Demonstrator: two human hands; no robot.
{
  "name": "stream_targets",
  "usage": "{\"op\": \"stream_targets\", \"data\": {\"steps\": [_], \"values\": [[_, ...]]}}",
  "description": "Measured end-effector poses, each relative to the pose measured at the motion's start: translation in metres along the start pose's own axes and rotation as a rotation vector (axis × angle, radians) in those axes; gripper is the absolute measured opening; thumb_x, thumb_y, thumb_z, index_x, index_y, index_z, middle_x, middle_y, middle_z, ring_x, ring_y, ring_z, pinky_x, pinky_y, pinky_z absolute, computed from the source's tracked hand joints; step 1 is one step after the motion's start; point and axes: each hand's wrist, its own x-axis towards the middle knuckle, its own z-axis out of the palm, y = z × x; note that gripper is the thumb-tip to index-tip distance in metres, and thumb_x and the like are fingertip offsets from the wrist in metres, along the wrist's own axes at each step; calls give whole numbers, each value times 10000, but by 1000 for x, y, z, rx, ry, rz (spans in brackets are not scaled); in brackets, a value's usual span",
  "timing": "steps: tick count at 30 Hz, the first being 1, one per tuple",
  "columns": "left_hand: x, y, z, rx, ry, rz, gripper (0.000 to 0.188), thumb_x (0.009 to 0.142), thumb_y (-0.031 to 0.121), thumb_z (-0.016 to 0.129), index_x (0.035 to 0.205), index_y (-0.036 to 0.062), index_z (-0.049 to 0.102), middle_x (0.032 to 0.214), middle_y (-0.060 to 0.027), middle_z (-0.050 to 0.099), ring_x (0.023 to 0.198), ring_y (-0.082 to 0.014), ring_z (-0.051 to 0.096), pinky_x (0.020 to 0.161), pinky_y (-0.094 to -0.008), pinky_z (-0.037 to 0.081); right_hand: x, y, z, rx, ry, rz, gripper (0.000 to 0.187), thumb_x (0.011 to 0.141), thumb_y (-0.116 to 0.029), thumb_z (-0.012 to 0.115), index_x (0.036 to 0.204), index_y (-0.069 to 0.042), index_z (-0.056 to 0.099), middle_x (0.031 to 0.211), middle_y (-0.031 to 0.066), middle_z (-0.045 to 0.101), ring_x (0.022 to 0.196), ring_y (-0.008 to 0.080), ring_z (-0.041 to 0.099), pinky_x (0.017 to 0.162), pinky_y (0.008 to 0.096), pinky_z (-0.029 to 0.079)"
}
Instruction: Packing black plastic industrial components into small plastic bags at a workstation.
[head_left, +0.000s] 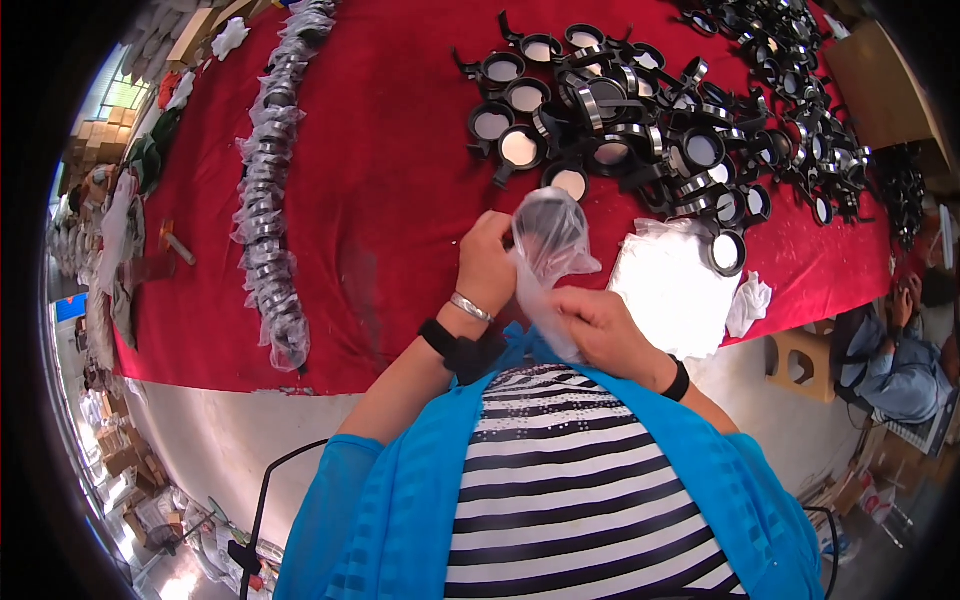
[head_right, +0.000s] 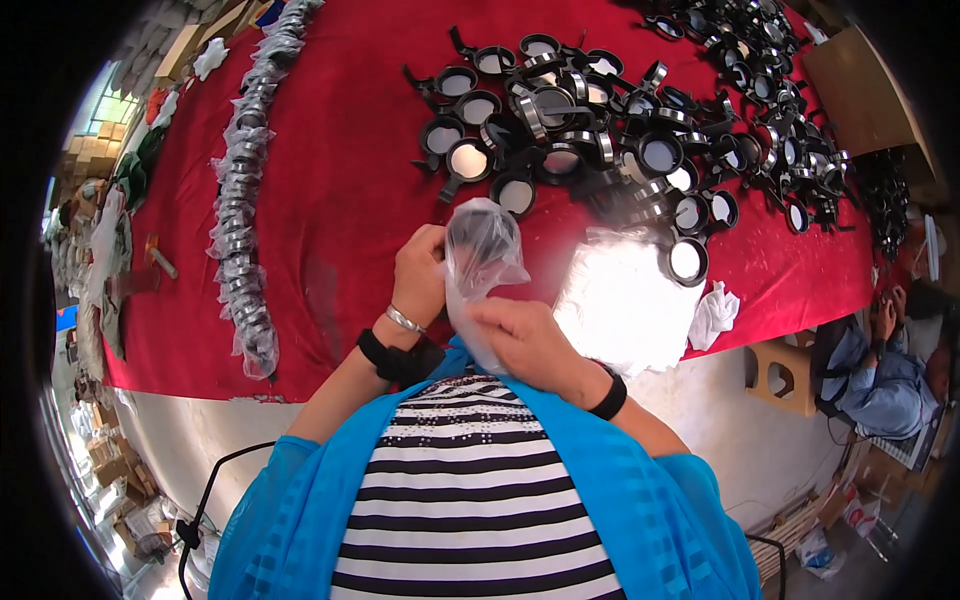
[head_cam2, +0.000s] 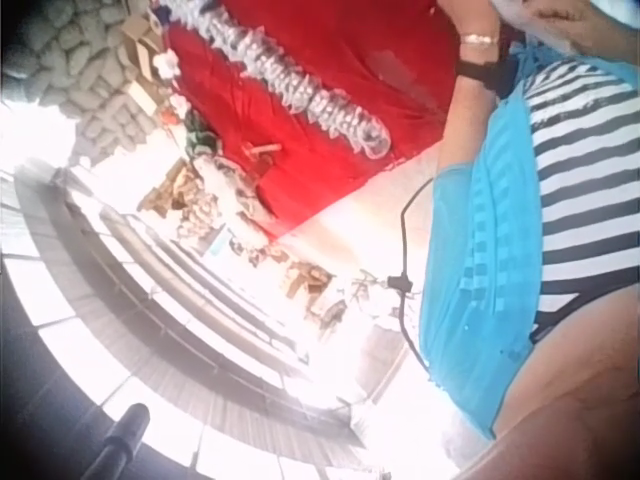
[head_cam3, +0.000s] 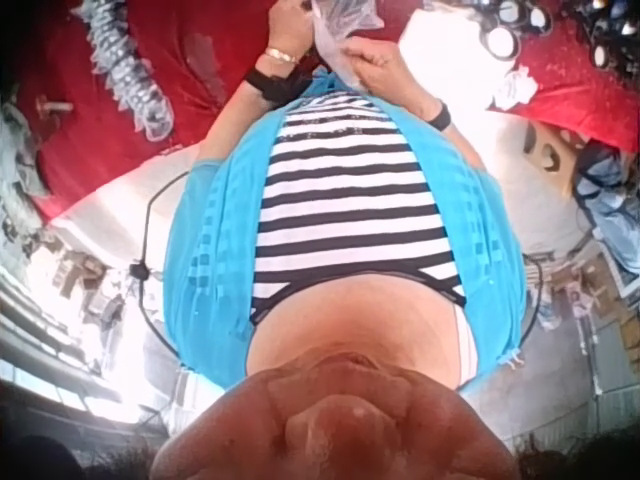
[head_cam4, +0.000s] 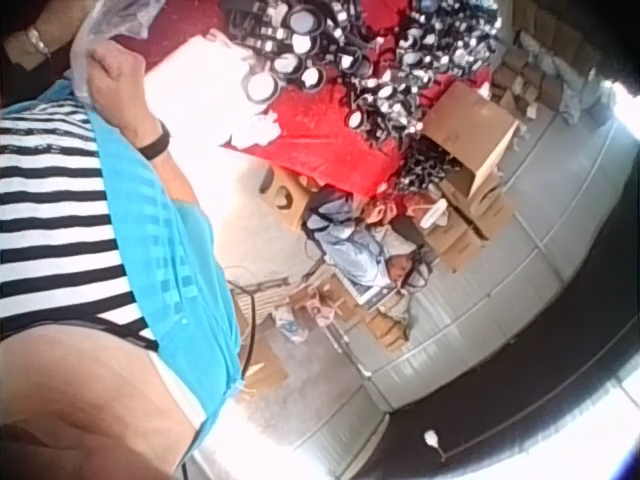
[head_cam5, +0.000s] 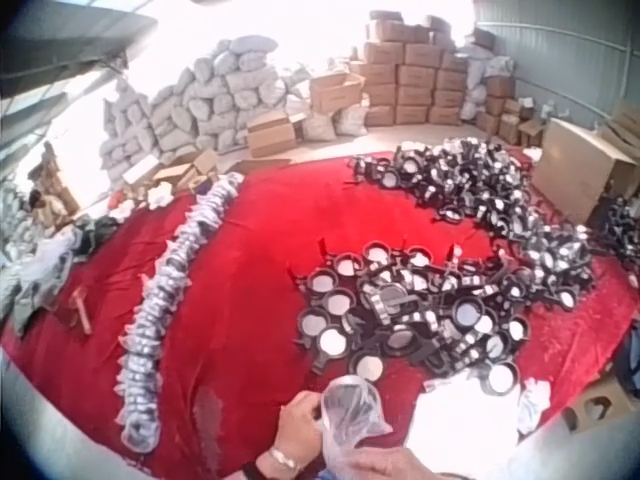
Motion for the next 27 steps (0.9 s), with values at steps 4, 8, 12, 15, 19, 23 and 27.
{"op": "stream_targets", "data": {"steps": [4, 8, 12, 15, 19, 23, 27], "values": [[2, -10, -11, -2, 32, -43, 180, 713, 127, 682, 810, -1, 599, 782, -147, 567, 696, -324, 551, 582, -379, 424, -12, -2, -8, 164, 166, -17, 161, 869, -42, 576, 1004, 9, 648, 896, 40, 663, 800, 98, 603, 717, 233, 479], [-1, -6, -20, 95, 30, 10, 185, 720, 125, 679, 799, -3, 571, 772, -141, 550, 697, -327, 546, 585, -383, 428, -18, -11, -48, 310, 427, -6, 125, 888, -104, 600, 949, -14, 662, 784, -34, 592, 705, 39, 517, 639, 186, 413], [0, -7, -28, 148, 50, 83, 173, 725, 96, 662, 817, 0, 553, 800, -143, 545, 699, -334, 542, 596, -393, 436, -27, -17, -92, 162, 638, -58, 122, 873, -132, 630, 921, -22, 654, 725, -91, 539, 644, 4, 452, 571, 156, 327], [-1, 0, -30, 216, 29, 172, 167, 726, 69, 647, 841, 0, 547, 837, -151, 546, 721, -349, 553, 615, -412, 451, -23, -2, -96, -516, 775, 62, 183, 815, -152, 702, 958, -48, 655, 601, -44, 522, 562, 24, 444, 488, 207, 338], [-9, 12, -18, 151, -58, 270, 161, 731, 62, 637, 856, -2, 558, 873, -152, 560, 790, -369, 578, 648, -413, 483, 2, 7, -49, -540, 397, -118, 326, 792, -217, 691, 1075, -65, 637, 692, 117, 614, 586, 237, 575, 567, 326, 448], [-17, 15, -18, 104, -124, 309, 168, 763, 50, 633, 921, -9, 634, 920, -148, 608, 783, -297, 626, 660, -325, 506, 16, 11, -32, -428, 340, -33, 221, 806, -188, 661, 968, -41, 628, 766, 151, 649, 663, 282, 618, 607, 339, 472], [-25, -5, -33, -308, 52, -140, 178, 930, 86, 520, 925, -34, 652, 976, -105, 616, 730, -159, 670, 573, -225, 547, 12, 16, -32, -322, 475, -43, 157, 812, -143, 646, 905, -26, 595, 729, 158, 638, 637, 261, 618, 596, 330, 467]]}}
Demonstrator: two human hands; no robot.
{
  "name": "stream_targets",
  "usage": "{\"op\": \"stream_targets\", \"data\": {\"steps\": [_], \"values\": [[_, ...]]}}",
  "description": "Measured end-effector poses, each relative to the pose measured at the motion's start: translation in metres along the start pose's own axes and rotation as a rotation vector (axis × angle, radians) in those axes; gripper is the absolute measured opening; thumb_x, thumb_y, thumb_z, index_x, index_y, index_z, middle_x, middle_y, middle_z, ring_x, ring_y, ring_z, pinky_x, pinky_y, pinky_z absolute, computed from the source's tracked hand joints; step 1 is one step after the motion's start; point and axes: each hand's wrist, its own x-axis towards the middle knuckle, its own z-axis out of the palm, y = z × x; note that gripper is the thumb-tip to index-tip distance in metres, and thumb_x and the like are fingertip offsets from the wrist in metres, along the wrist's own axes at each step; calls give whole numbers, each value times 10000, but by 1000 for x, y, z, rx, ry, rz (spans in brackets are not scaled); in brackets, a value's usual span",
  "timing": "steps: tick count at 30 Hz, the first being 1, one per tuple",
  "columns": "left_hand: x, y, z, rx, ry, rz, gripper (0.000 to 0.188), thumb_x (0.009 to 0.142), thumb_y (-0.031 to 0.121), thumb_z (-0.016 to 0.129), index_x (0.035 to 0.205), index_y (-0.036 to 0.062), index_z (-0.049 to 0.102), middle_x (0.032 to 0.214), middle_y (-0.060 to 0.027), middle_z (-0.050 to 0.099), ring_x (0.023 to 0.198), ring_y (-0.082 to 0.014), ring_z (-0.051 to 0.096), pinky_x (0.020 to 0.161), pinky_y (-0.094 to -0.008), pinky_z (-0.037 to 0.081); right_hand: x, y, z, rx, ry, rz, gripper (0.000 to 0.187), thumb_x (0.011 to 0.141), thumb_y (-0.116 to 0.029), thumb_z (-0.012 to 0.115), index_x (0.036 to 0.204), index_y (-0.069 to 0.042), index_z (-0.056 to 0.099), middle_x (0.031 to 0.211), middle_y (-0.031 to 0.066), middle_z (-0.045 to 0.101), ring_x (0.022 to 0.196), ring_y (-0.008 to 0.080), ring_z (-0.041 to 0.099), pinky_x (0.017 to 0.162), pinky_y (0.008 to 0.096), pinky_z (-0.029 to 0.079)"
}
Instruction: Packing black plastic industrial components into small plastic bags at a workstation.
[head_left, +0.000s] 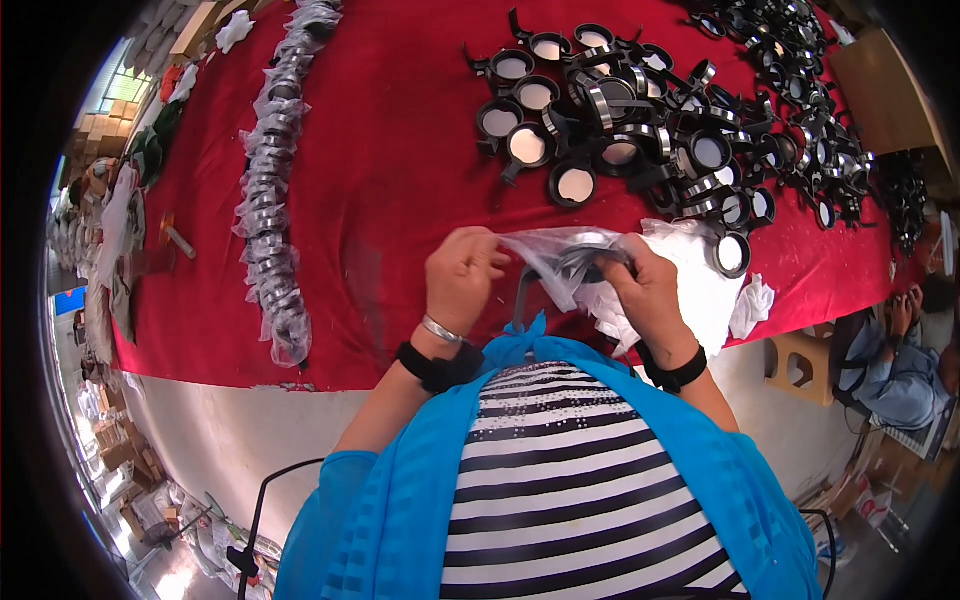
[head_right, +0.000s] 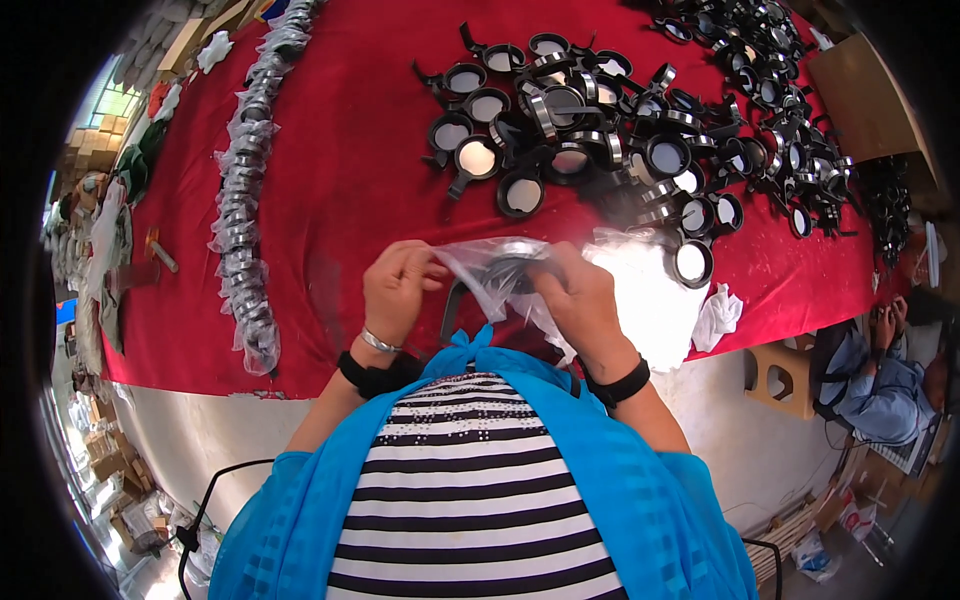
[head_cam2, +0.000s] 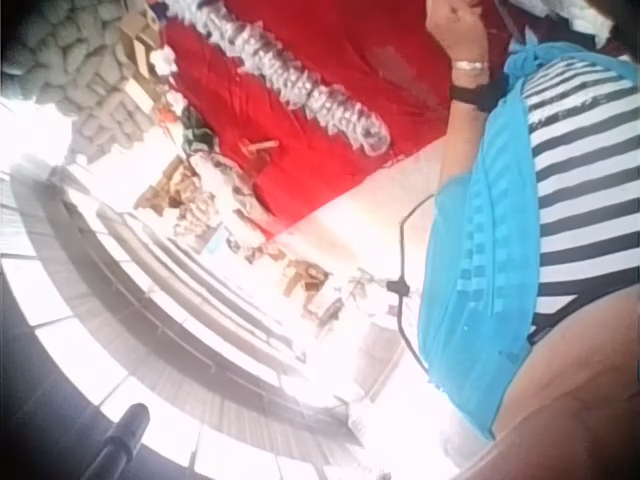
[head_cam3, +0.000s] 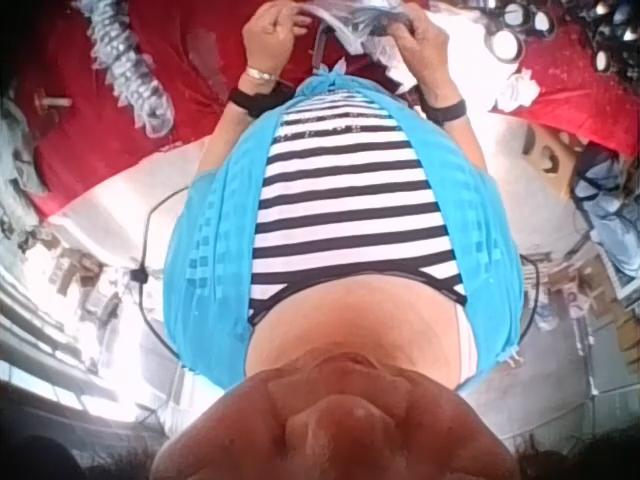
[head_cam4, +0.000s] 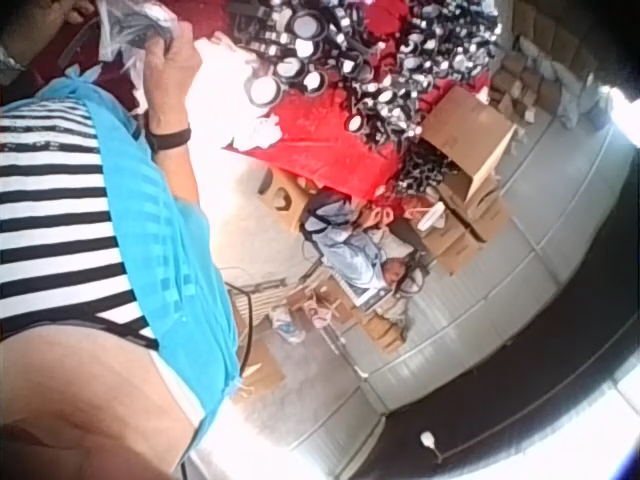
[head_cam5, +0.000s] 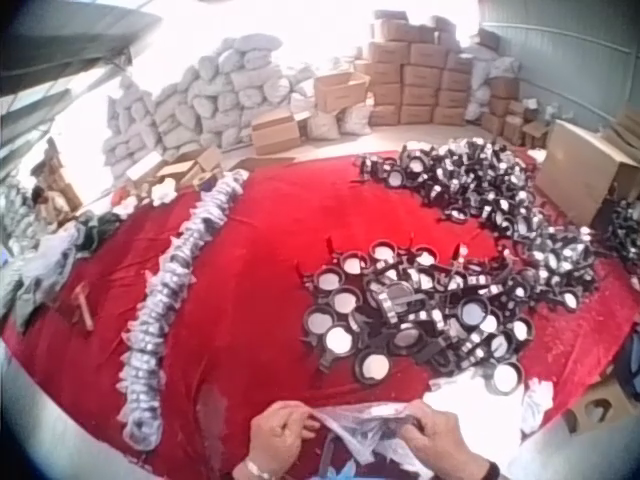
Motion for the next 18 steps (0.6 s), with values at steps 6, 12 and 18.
{"op": "stream_targets", "data": {"steps": [6, 12, 18], "values": [[2, 18, -19, 227, 20, 124, 143, 873, 34, 580, 993, -22, 632, 1008, -99, 597, 631, -112, 627, 522, -221, 494, 4, -6, 13, -174, -9, -62, 131, 812, -128, 641, 892, -42, 581, 689, 137, 617, 626, 270, 622, 571, 347, 466], [-10, 9, 13, 446, -333, 74, 271, 783, 202, 651, 944, -1, 570, 861, -195, 615, 838, -356, 623, 689, -414, 499, 0, -17, 37, -285, -75, -195, 158, 767, -111, 640, 908, -74, 578, 711, 129, 597, 653, 309, 614, 566, 375, 479], [-43, -38, -30, 510, -388, -175, 278, 829, 217, 585, 985, -13, 589, 872, -196, 621, 765, -334, 633, 656, -405, 505, -1, -17, 57, -355, -221, -212, 199, 759, -97, 659, 938, -67, 579, 788, 127, 627, 694, 313, 629, 597, 378, 494]]}}
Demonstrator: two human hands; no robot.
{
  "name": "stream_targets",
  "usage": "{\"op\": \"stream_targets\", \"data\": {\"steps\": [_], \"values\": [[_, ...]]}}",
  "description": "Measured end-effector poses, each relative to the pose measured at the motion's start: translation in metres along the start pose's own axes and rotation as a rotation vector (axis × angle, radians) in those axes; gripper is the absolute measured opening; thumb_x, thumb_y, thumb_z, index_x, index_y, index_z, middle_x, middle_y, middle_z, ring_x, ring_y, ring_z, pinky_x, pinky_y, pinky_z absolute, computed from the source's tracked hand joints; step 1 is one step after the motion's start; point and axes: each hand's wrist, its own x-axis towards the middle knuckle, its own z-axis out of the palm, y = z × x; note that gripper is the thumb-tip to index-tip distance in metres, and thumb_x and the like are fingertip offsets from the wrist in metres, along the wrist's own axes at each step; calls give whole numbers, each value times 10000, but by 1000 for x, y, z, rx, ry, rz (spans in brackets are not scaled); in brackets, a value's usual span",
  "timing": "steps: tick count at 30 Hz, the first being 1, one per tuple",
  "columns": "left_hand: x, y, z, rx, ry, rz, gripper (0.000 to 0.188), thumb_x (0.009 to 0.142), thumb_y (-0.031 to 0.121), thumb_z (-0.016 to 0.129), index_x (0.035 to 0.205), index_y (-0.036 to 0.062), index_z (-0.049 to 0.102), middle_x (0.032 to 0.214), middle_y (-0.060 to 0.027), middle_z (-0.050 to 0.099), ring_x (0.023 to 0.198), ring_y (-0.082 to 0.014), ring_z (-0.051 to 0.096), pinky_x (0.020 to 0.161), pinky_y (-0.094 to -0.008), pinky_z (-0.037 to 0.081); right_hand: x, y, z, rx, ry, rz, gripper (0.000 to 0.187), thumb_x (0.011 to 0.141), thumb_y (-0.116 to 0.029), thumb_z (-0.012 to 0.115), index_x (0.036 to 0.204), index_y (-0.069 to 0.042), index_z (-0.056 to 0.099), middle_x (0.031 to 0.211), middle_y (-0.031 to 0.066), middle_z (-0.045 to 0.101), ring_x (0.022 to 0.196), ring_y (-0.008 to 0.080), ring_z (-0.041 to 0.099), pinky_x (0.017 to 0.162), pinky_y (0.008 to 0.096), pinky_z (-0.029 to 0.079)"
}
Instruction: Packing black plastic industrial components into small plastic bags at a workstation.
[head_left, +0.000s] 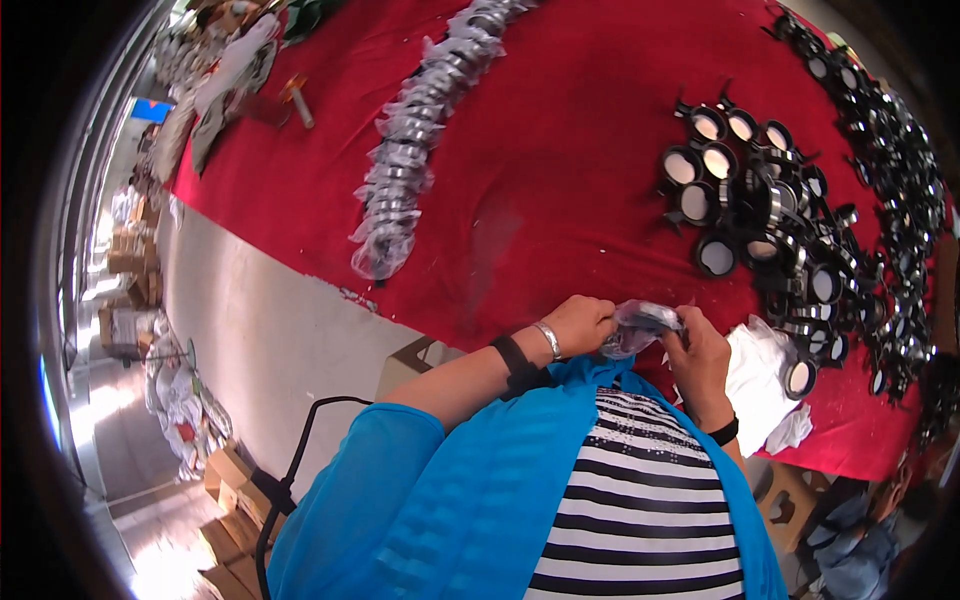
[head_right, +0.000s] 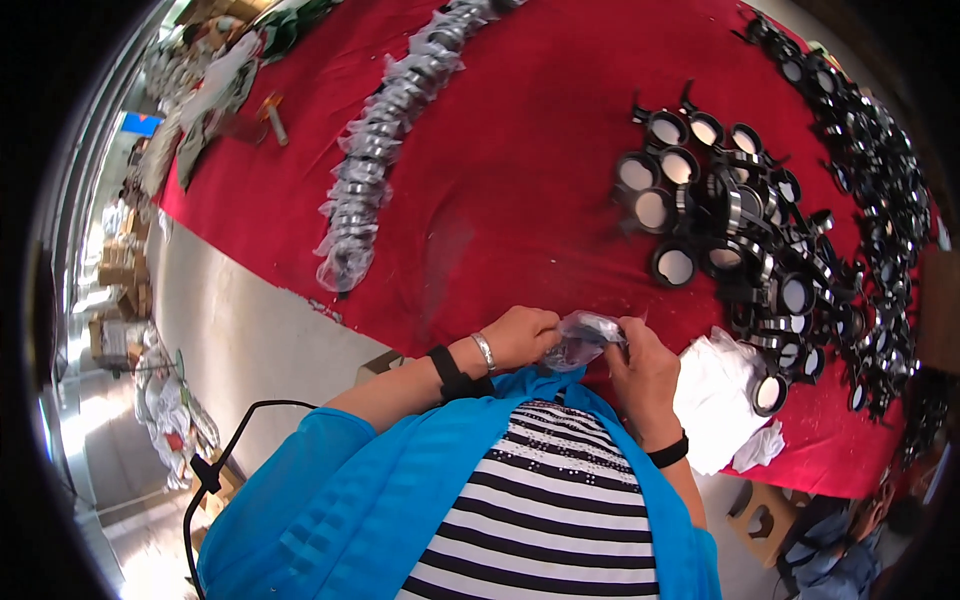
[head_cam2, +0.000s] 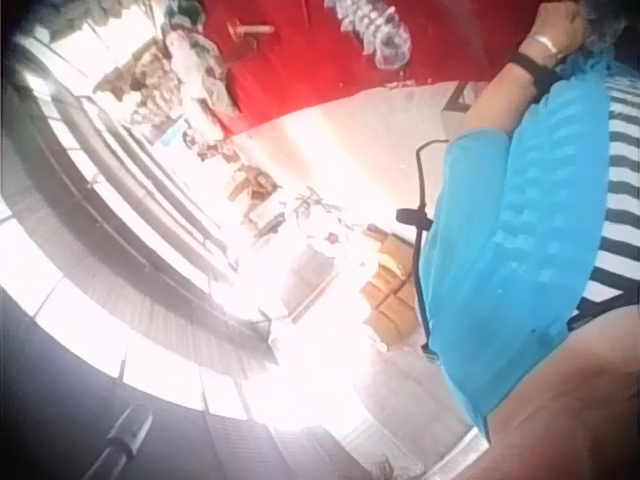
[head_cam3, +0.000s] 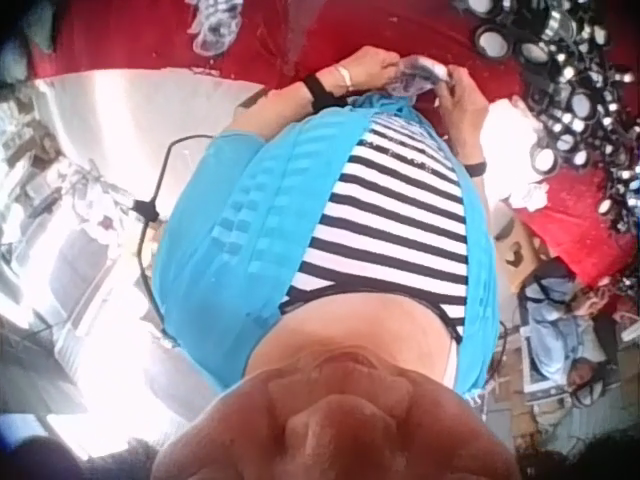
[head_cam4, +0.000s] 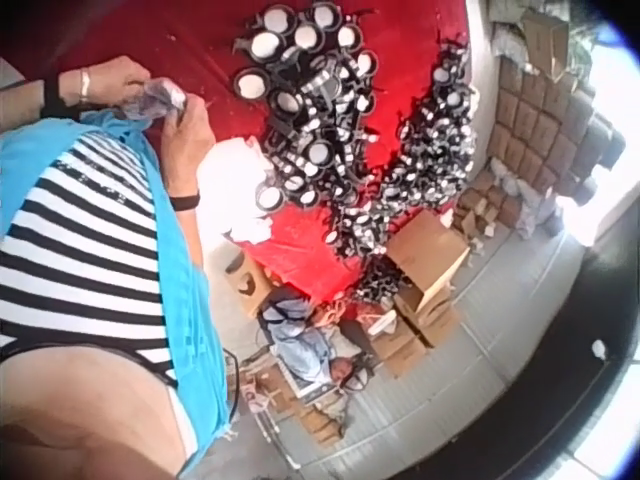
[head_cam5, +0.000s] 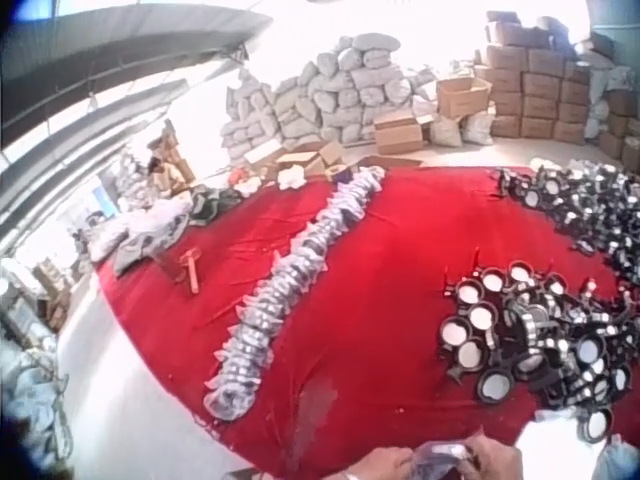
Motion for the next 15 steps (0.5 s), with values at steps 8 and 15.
{"op": "stream_targets", "data": {"steps": [8, 15], "values": [[-22, 32, -30, -93, 368, 256, 417, 761, 185, 631, 1125, -2, 547, 997, -203, 598, 907, -363, 593, 761, -415, 486, 19, -21, 21, -78, -129, -225, 216, 761, -119, 653, 952, -75, 562, 824, 131, 630, 715, 322, 627, 602, 397, 494], [-48, -49, -17, 67, 554, 23, 103, 795, 138, 580, 807, 37, 572, 806, -186, 613, 766, -379, 608, 655, -445, 490, 24, -45, 34, -7, -292, -397, 245, 804, -156, 666, 1017, -70, 581, 788, 134, 628, 670, 305, 629, 572, 375, 491]]}}
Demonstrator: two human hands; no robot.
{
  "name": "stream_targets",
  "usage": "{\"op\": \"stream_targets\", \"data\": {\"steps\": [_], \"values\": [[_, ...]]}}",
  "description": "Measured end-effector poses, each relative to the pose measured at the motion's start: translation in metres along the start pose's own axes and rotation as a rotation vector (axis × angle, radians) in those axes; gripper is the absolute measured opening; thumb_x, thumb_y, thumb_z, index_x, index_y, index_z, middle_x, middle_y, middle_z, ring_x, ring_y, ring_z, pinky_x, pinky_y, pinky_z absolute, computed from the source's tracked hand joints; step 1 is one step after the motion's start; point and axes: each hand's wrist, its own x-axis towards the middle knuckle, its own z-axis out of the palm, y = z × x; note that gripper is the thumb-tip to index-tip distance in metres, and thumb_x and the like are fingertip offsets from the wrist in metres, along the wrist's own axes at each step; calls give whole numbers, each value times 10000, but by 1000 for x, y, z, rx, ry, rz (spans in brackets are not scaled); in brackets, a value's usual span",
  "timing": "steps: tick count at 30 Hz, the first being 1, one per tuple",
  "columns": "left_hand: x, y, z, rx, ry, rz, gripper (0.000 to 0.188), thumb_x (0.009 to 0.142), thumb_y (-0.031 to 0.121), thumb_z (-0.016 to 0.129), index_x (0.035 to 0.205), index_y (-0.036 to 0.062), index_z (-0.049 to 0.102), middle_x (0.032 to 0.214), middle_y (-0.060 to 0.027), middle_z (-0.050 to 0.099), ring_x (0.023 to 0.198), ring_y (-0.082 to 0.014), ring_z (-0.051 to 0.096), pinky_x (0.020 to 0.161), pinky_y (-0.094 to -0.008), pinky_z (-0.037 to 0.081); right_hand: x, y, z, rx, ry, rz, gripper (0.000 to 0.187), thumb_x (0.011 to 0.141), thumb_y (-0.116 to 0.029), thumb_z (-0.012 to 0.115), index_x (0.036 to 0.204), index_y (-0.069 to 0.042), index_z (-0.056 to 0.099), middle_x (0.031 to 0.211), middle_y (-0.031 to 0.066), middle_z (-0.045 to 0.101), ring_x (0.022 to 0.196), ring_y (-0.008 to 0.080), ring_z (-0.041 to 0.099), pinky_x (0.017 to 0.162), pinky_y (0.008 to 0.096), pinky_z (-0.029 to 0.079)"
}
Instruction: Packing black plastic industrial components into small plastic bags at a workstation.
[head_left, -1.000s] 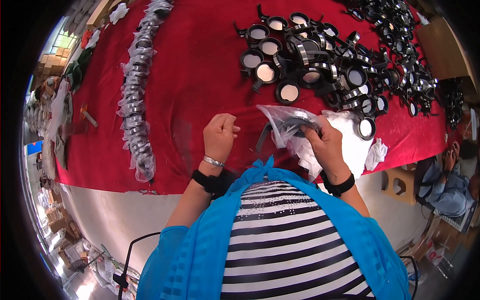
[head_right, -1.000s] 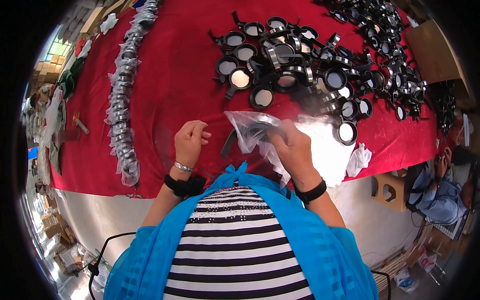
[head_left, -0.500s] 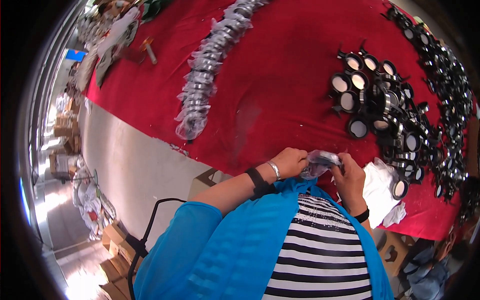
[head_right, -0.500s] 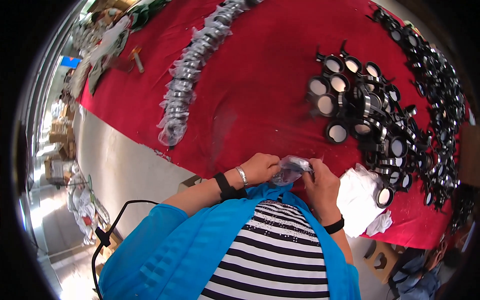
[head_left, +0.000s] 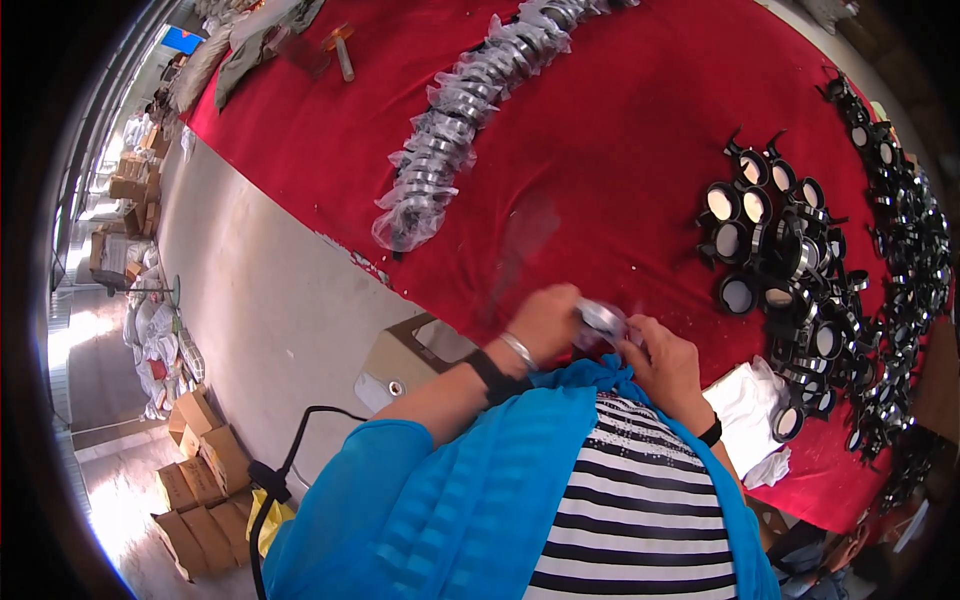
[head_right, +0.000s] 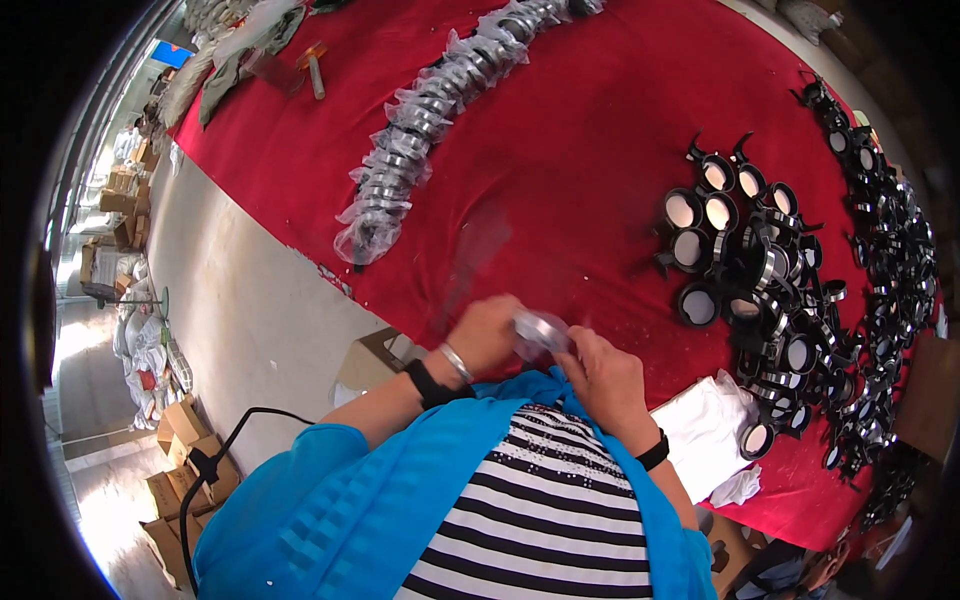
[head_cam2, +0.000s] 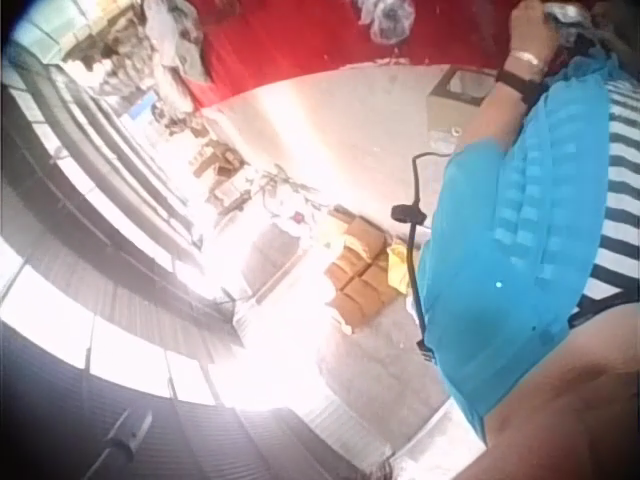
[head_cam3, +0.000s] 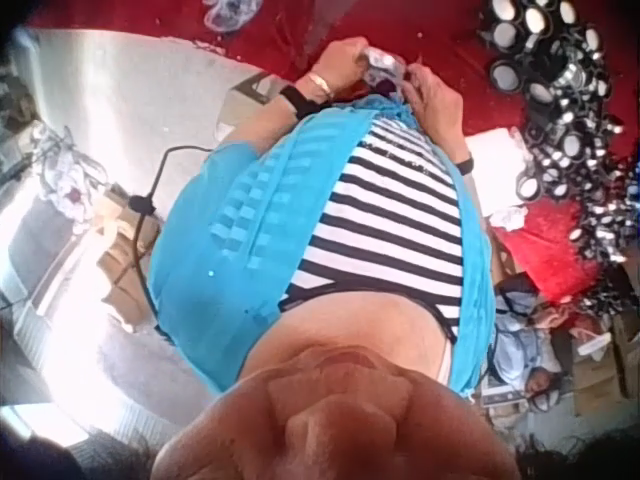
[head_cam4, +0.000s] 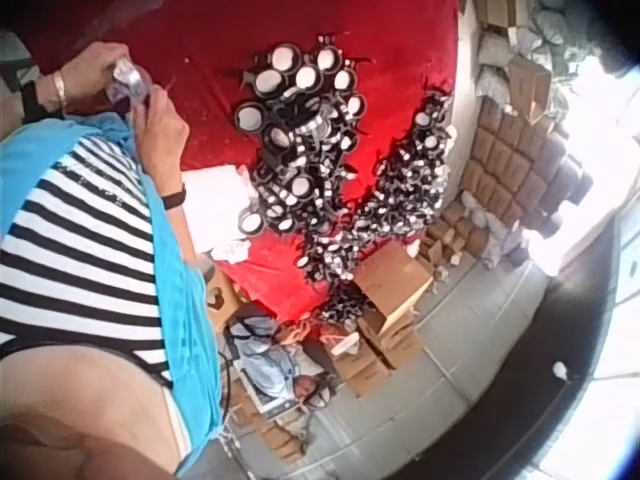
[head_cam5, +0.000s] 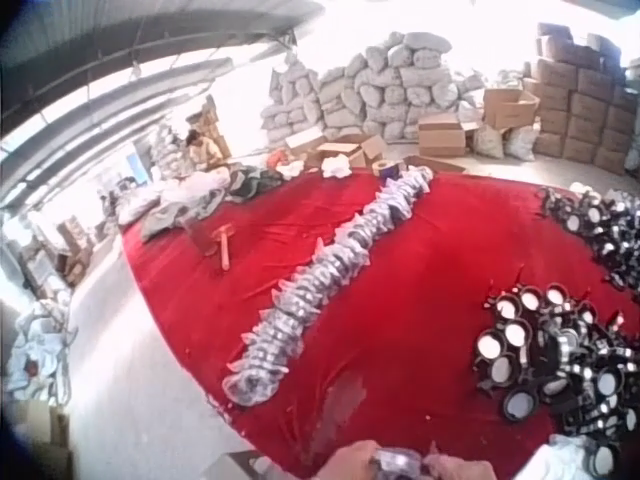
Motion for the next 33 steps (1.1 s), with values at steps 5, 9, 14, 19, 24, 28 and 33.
{"op": "stream_targets", "data": {"steps": [5, 9, 14, 19, 24, 28, 33], "values": [[-24, -122, -88, 486, 229, -427, 108, 810, 134, 532, 822, 30, 557, 848, -206, 582, 800, -394, 587, 699, -487, 474, -8, 20, -9, 104, 124, 164, 228, 824, -80, 663, 1035, -30, 595, 667, 81, 563, 589, 120, 530, 556, 251, 434], [-26, -192, -135, 675, 415, -537, 101, 807, 85, 530, 871, 6, 523, 936, -248, 559, 838, -437, 572, 713, -506, 466, -13, 20, -10, 198, 157, 301, 161, 854, -118, 639, 990, -42, 602, 713, 101, 598, 604, 151, 566, 580, 267, 453], [9, -209, -138, 644, 411, -600, 138, 815, 64, 513, 939, 3, 519, 1004, -260, 548, 876, -443, 580, 752, -491, 487, -9, 17, -8, 246, 78, 319, 159, 854, -119, 643, 975, -26, 598, 699, 92, 586, 598, 138, 536, 566, 261, 434], [10, -228, -143, 564, 350, -599, 242, 813, 94, 530, 1032, -7, 512, 1077, -287, 529, 1000, -450, 541, 852, -502, 458, -14, 19, -15, 341, 165, 351, 143, 861, -100, 630, 962, -1, 606, 719, 73, 601, 644, 101, 537, 593, 240, 436], [-12, -182, -139, 521, 433, -531, 341, 800, 120, 544, 1110, -19, 513, 1055, -250, 549, 1007, -450, 525, 857, -500, 448, -24, 31, -20, 426, 200, 442, 121, 861, -93, 625, 946, -7, 616, 742, 52, 617, 668, 83, 545, 613, 229, 440], [26, -66, -100, 344, 488, -198, 362, 781, 107, 569, 1131, 14, 559, 1048, -195, 591, 973, -365, 569, 847, -425, 466, -30, 41, -20, 512, 289, 467, 119, 876, -105, 613, 939, -5, 619, 772, 22, 617, 702, 73, 538, 638, 224, 441], [71, 68, -15, -311, -429, 330, 630, 774, 317, 681, 1281, 9, 469, 1333, -209, 454, 1230, -341, 450, 1010, -378, 389, -16, 28, -33, 799, 257, 481, 140, 895, -110, 589, 986, -6, 608, 867, -1, 602, 814, 71, 525, 726, 199, 415]]}}
